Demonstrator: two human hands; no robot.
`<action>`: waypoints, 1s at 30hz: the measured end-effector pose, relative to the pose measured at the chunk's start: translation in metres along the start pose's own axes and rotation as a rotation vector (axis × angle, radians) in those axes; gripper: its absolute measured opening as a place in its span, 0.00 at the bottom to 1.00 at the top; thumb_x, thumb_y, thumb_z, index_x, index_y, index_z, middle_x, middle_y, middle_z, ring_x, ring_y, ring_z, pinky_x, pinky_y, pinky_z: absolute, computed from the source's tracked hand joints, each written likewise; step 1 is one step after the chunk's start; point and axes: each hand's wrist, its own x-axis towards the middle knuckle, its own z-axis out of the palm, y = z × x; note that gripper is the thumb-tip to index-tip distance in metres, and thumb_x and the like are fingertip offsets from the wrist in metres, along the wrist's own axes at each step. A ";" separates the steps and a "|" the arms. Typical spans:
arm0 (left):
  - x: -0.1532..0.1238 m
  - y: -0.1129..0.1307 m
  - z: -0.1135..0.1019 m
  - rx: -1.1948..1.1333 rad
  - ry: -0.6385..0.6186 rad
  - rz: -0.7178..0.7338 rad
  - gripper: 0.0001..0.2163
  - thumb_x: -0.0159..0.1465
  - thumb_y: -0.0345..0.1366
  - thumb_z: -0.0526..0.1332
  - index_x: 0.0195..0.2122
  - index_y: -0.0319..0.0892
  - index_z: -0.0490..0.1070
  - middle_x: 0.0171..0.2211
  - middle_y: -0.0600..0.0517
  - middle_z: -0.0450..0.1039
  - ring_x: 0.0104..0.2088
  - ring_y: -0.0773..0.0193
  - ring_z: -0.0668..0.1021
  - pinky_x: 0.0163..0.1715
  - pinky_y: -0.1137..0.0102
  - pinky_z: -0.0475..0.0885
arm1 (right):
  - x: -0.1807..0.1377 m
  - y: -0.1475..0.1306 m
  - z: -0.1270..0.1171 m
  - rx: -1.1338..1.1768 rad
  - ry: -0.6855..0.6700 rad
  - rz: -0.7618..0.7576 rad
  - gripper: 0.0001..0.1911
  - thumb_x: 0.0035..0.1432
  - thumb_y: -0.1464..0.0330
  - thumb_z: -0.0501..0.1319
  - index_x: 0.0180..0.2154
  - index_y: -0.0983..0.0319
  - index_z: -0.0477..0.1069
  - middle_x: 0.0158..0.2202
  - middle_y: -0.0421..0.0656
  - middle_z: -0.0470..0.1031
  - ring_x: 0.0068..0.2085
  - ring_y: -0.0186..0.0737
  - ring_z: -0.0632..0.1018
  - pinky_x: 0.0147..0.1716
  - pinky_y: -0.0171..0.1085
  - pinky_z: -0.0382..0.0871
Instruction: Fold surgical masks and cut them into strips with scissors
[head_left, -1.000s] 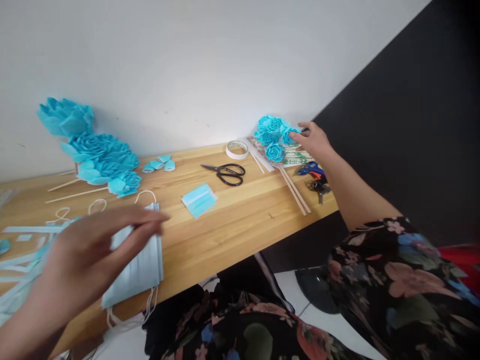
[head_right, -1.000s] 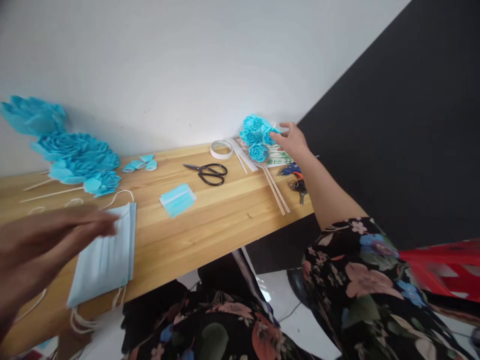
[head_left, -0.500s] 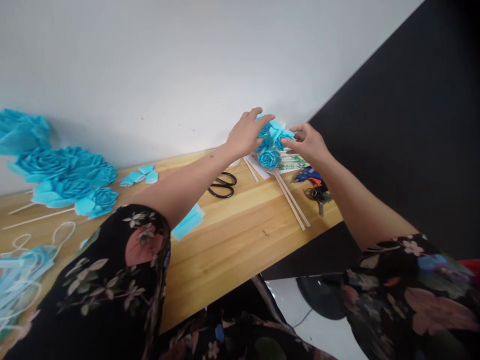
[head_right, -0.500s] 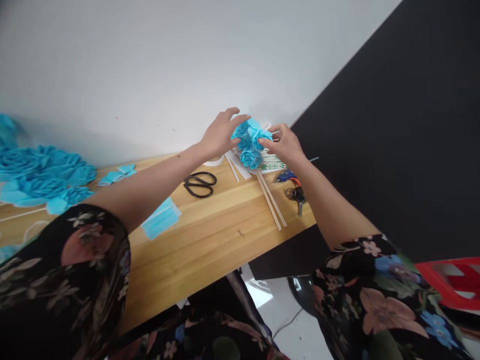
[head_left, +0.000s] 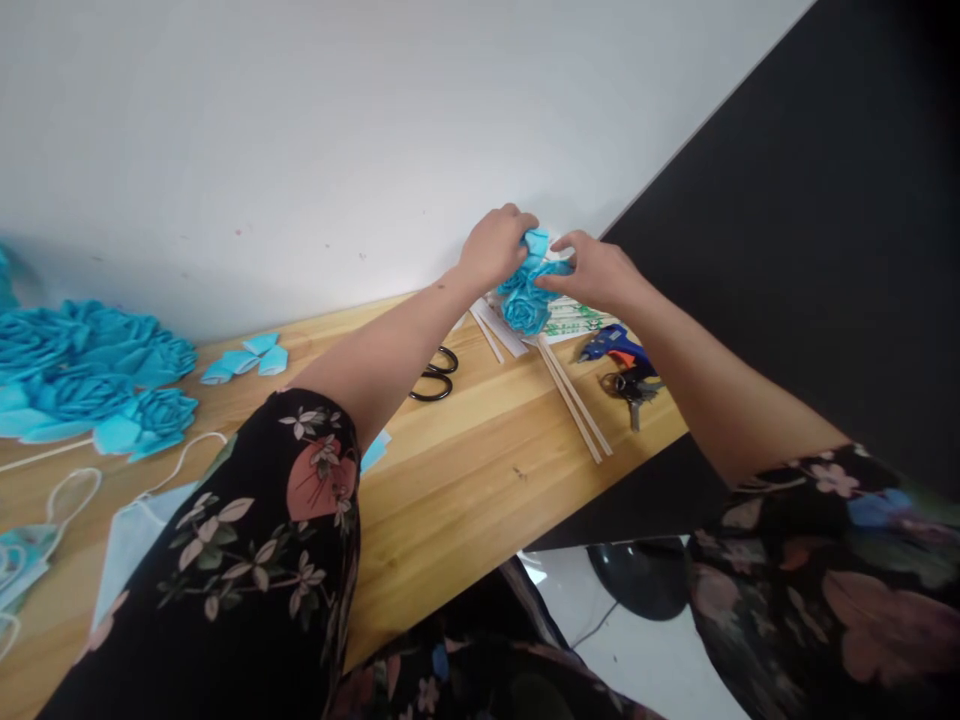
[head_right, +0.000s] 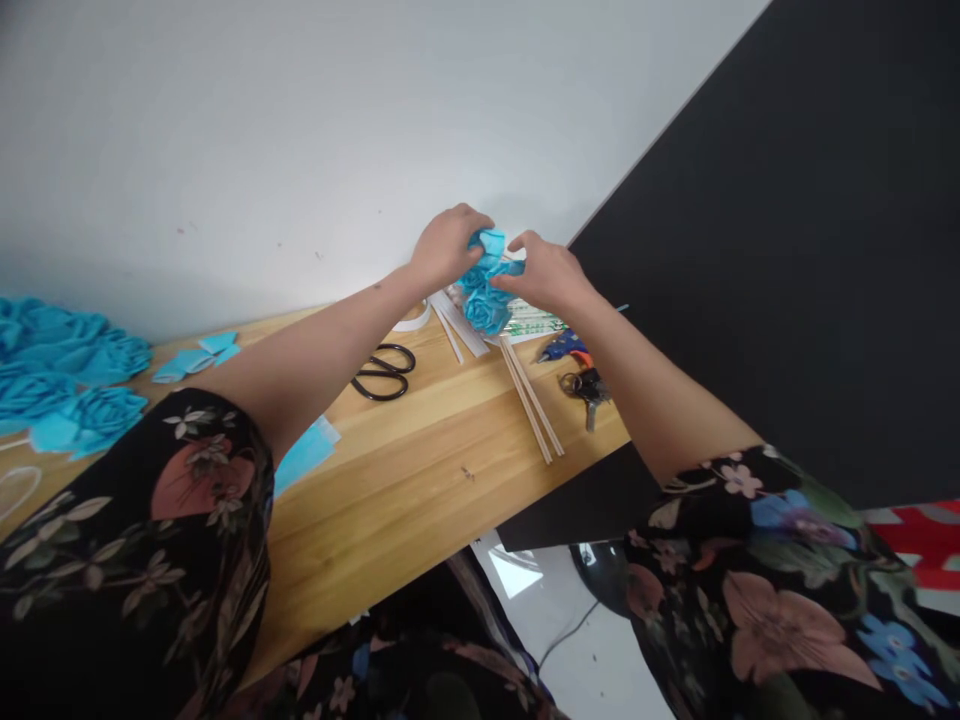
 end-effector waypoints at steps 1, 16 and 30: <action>0.000 0.000 0.001 -0.007 -0.006 -0.009 0.22 0.63 0.28 0.55 0.58 0.41 0.73 0.55 0.42 0.73 0.55 0.50 0.73 0.58 0.56 0.67 | 0.002 -0.003 0.004 0.016 0.018 -0.001 0.34 0.47 0.58 0.77 0.55 0.54 0.71 0.43 0.47 0.78 0.54 0.61 0.78 0.55 0.60 0.72; -0.049 -0.030 -0.049 -0.014 -0.010 0.009 0.24 0.62 0.37 0.59 0.61 0.47 0.70 0.59 0.42 0.69 0.58 0.45 0.71 0.61 0.52 0.65 | -0.013 0.014 0.014 0.623 -0.061 0.198 0.45 0.52 0.68 0.73 0.68 0.54 0.59 0.57 0.53 0.75 0.52 0.56 0.80 0.50 0.55 0.82; -0.276 0.063 -0.157 -0.101 -0.110 0.029 0.14 0.70 0.36 0.57 0.55 0.44 0.76 0.59 0.44 0.74 0.58 0.55 0.77 0.58 0.59 0.74 | -0.012 0.011 0.005 0.555 -0.167 0.114 0.40 0.59 0.64 0.66 0.70 0.56 0.57 0.60 0.54 0.73 0.60 0.60 0.75 0.46 0.51 0.84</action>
